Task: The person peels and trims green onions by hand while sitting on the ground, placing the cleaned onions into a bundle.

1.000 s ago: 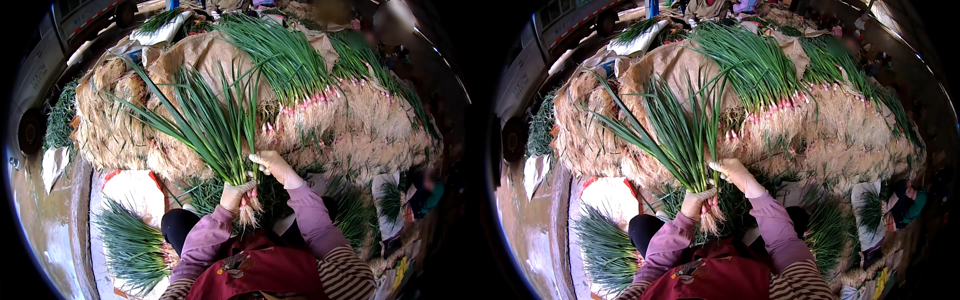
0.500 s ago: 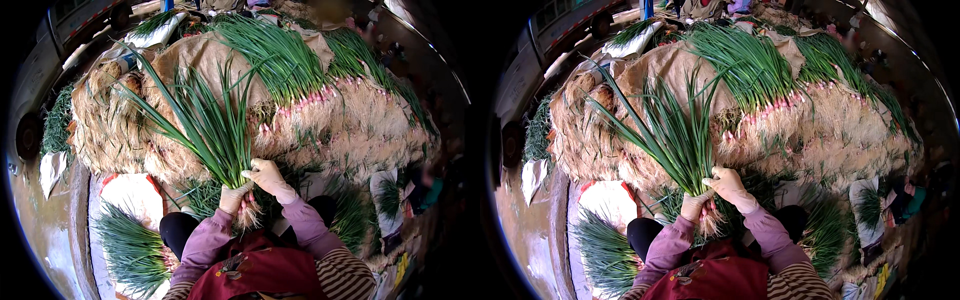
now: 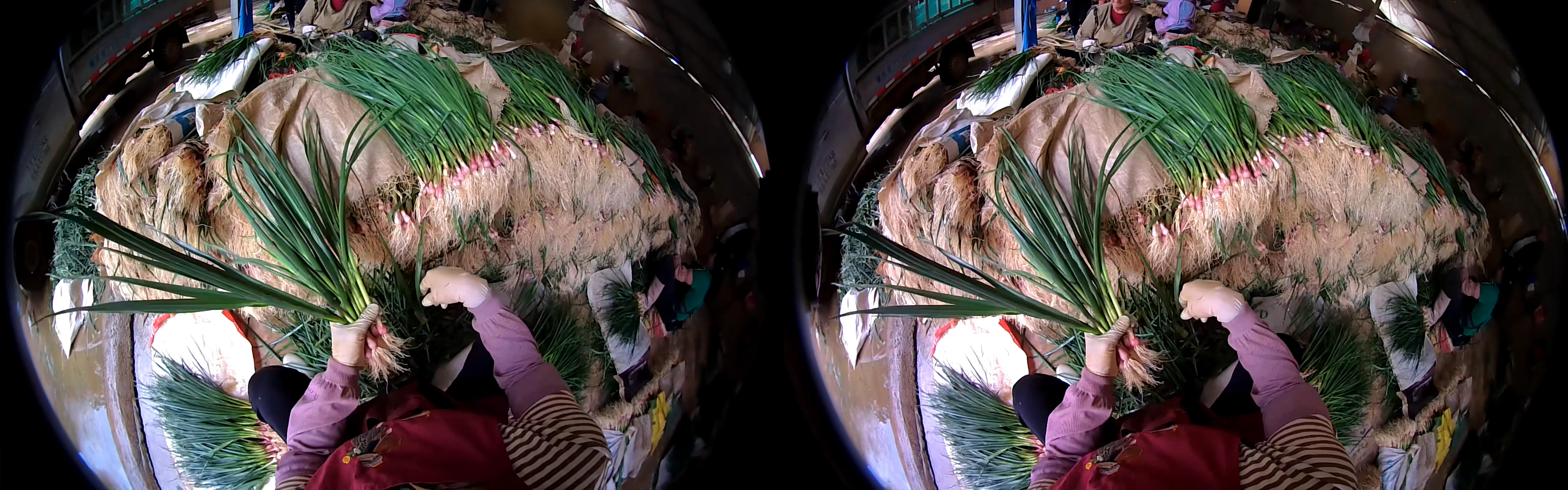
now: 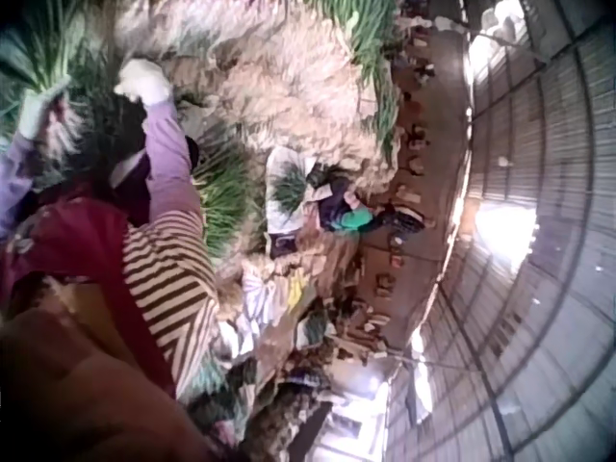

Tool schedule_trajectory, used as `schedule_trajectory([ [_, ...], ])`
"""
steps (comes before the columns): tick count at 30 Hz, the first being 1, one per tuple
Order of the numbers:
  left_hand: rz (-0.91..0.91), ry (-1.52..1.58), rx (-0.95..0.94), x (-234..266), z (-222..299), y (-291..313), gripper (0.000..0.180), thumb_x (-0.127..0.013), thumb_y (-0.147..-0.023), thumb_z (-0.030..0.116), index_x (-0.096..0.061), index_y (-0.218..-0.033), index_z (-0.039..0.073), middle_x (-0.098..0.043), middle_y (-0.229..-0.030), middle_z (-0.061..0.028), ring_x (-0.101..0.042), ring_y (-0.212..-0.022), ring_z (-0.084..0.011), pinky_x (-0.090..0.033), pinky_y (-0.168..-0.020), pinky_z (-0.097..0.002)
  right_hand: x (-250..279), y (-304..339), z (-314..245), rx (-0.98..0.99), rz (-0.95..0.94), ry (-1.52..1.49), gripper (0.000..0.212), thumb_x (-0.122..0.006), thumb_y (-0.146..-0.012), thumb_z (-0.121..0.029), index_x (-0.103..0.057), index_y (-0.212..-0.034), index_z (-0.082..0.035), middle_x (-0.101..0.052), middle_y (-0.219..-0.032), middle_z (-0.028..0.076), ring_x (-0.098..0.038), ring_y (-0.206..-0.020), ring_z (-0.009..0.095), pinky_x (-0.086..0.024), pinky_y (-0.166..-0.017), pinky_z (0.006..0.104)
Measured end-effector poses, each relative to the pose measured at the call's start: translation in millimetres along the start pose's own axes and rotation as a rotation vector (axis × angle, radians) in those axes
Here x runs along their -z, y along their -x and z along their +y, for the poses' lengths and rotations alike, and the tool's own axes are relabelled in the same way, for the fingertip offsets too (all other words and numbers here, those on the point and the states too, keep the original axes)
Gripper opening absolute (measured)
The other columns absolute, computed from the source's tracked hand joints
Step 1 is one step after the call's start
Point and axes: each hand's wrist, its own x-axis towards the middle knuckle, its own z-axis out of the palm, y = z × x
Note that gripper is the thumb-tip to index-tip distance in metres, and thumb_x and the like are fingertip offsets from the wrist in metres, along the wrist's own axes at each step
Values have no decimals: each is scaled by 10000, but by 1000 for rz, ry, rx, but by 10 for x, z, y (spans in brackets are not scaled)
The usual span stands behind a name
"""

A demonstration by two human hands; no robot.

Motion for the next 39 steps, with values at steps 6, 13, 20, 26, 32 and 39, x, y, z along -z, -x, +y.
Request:
schedule_trajectory([
  [6, -100, 29, 133, -27, 124, -40, 255, -685, -756, 48, -530, -958, 61, -516, -545, -21, -409, -318, -74, -258, -258, -188, 1392, -241, -84, -328, 907, 260, 269, -613, -795, -224, -617, -978, -27, -636, -742, 155, -625, -691, 295, -477, -636, 391],
  [13, -149, 244, 139, 4, 40, -100, 234, -602, -788, -9, -536, -1007, 39, -635, -786, -74, -437, -409, -71, -300, -322, -158, 911, 126, -98, 40, 784, -587, 102, -632, -800, -90, -638, -859, -7, -599, -676, 43, -538, -605, 106, -421, -554, 234],
  [20, -186, 205, 223, -20, -7, -98, 348, -602, -806, 28, -514, -1139, -16, -631, -835, -87, -463, -400, -44, -295, -283, -163, 26, -29, 74, 163, 685, -1112, 99, -628, -812, -27, -599, -891, 25, -562, -710, -27, -442, -601, 20, -353, -511, 183],
  [26, -172, 246, 130, -45, 33, -124, 406, -597, -786, -3, -473, -1173, -8, -640, -988, -148, -462, -424, -68, -322, -299, -159, 349, 172, 42, 146, 771, -628, 319, -631, -811, -49, -563, -1117, 10, -586, -894, -8, -477, -688, 62, -422, -644, 185],
  [32, -180, 317, 173, 86, -84, -162, 284, -599, -788, 1, -527, -1062, 19, -653, -854, -107, -428, -410, -77, -330, -343, -196, -178, 26, 1056, -200, 895, -703, 302, -631, -785, -22, -523, -1065, 8, -597, -743, 54, -556, -617, 119, -481, -570, 265],
  [39, -195, 200, 185, 108, -77, -129, 311, -600, -791, 3, -518, -1091, 6, -654, -890, -113, -436, -405, -55, -299, -302, -167, -200, -305, 801, 128, 902, -939, 94, -566, -846, -105, -603, -843, -19, -546, -634, -12, -479, -530, 73, -373, -495, 219],
])
